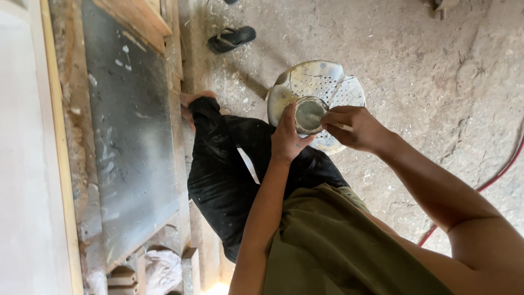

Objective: Stirring a liquid in a small container using a wooden stick

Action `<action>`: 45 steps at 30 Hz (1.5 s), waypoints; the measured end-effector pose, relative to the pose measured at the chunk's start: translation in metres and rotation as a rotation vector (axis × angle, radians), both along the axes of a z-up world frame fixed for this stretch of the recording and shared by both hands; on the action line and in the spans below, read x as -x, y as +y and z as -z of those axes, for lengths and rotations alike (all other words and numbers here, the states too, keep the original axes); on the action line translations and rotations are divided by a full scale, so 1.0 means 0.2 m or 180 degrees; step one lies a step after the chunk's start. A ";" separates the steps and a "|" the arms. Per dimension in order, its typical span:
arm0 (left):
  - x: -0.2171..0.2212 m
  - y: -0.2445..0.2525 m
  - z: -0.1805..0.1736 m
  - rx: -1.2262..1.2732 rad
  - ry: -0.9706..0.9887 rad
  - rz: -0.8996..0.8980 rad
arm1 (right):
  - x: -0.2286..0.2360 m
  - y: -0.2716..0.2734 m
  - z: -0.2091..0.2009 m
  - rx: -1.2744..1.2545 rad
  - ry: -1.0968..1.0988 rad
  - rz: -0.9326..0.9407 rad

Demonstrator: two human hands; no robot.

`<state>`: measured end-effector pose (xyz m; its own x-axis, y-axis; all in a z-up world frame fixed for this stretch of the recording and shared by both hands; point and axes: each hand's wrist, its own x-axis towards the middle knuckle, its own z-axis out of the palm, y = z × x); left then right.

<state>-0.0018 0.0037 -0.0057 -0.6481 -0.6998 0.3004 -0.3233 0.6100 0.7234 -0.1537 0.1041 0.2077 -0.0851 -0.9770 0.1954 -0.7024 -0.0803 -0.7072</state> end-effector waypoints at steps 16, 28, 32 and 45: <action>0.01 0.00 0.02 -0.0178 -0.0228 0.0027 | -0.08 0.12 0.34 0.0906 0.1553 -0.0076; 0.04 0.02 0.02 0.0069 -0.0085 -0.0227 | -0.01 0.07 0.25 0.0401 0.0903 0.0159; 0.01 0.04 0.05 -0.0037 -0.0220 -0.0198 | -0.07 0.14 0.22 0.0482 0.1111 0.0009; 0.01 0.00 0.06 -0.0267 -0.0239 -0.0048 | 0.03 0.07 0.35 0.0147 -0.0610 0.0746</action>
<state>-0.0038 0.0040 -0.0176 -0.6558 -0.7303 0.1914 -0.3873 0.5431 0.7450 -0.1594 0.1187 0.1369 -0.3466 -0.9169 0.1978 -0.5598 0.0329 -0.8280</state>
